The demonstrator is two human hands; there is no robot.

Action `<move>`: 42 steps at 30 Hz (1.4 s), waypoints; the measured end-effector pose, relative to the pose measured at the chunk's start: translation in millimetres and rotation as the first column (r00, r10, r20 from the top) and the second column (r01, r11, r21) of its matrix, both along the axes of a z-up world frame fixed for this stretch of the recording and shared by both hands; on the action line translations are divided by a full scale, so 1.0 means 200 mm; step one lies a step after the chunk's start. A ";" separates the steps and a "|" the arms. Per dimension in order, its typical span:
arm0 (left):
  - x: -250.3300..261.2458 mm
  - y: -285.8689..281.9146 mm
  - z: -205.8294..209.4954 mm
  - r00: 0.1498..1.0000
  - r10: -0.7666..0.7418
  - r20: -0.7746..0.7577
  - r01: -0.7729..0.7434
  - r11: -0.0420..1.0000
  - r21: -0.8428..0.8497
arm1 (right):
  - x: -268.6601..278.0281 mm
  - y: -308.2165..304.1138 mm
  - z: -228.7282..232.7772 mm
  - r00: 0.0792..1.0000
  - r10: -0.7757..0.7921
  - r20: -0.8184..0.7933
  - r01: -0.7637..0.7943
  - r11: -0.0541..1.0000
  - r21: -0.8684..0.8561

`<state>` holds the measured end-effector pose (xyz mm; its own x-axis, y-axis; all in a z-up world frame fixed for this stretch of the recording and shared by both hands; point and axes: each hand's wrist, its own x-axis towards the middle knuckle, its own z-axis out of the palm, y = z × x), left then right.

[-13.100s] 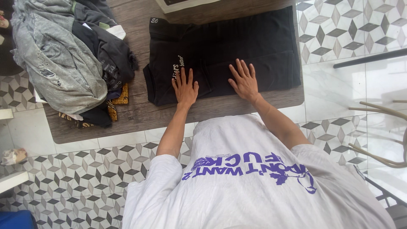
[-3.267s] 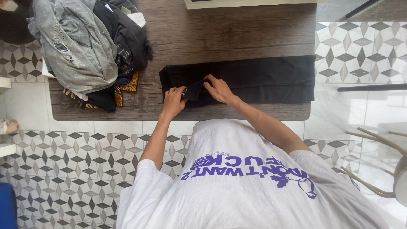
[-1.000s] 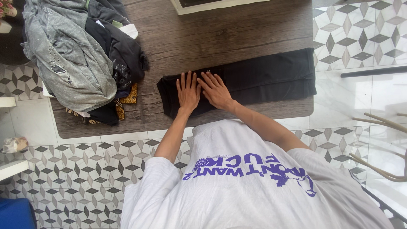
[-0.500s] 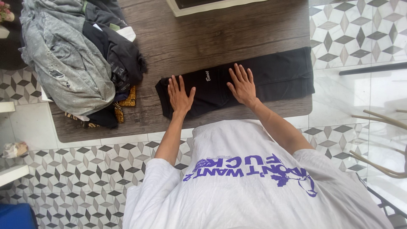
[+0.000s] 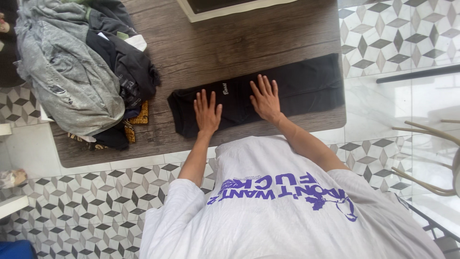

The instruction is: The person picks up a black polo shirt from a pile, spreads it flat on a wooden surface, folds the sides and sleeves inward, and then folds the bottom up before placing the folded shirt into a cabinet.

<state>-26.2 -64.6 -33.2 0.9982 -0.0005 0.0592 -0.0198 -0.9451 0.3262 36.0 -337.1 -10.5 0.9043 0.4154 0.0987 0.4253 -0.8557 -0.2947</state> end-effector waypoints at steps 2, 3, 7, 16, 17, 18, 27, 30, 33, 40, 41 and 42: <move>0.05 0.07 -0.01 1.000 -0.002 0.017 0.002 1.000 -0.010 | 0.04 0.01 0.00 1.000 0.012 0.018 -0.012 1.000 0.000; 0.05 0.12 0.00 1.000 0.021 -0.007 -0.020 1.000 0.024 | 0.05 0.01 0.00 0.999 0.040 -0.020 -0.039 0.998 0.058; 0.10 0.17 0.02 0.998 0.070 -0.009 -0.069 0.995 0.070 | 0.15 -0.09 0.02 1.000 -0.006 -0.023 0.008 0.997 0.079; 0.15 0.13 0.07 0.980 0.117 -0.162 -0.113 0.993 0.035 | 0.33 -0.63 0.05 0.985 -0.138 -0.107 0.128 0.987 -0.098; 0.16 0.14 0.08 0.980 0.120 -0.161 -0.115 0.993 0.041 | 0.35 -0.67 0.03 0.985 -0.135 -0.106 0.126 0.988 -0.093; 0.17 0.15 0.09 0.980 0.117 -0.162 -0.112 0.993 0.043 | 0.36 -0.72 0.02 0.980 -0.176 -0.090 0.171 0.983 -0.061; 0.40 0.42 0.11 0.975 0.146 -0.168 -0.126 0.984 0.126 | 0.53 -1.16 0.01 0.958 -0.285 -0.012 0.283 0.955 -0.090; 0.49 0.52 0.16 0.957 0.126 -0.262 -0.064 0.970 0.233 | 0.60 -1.25 0.03 0.960 -0.269 -0.076 0.263 0.962 -0.074; 0.52 0.56 0.22 0.898 0.159 -0.410 -0.043 0.960 0.277 | 0.64 -1.27 0.04 0.894 -0.347 -0.285 0.353 0.935 -0.031; 0.47 0.38 0.18 0.969 0.236 -0.079 -0.208 0.942 0.265 | 0.54 -1.12 0.06 0.792 -0.594 -0.144 0.607 0.792 0.073; 0.46 0.32 0.17 0.980 0.199 -0.014 -0.190 0.955 0.226 | 0.52 -1.06 0.06 0.793 -0.594 -0.139 0.606 0.791 0.078; 0.45 0.25 0.16 0.985 0.162 0.052 -0.169 0.968 0.188 | 0.48 -0.99 0.07 0.848 -0.530 0.011 0.525 0.844 0.112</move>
<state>63.4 -14.9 -1.9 0.9825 0.1501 0.1103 0.1339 -0.9808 0.1417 132.1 -535.0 2.8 0.9784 -0.1373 0.1544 -0.0687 -0.9209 -0.3836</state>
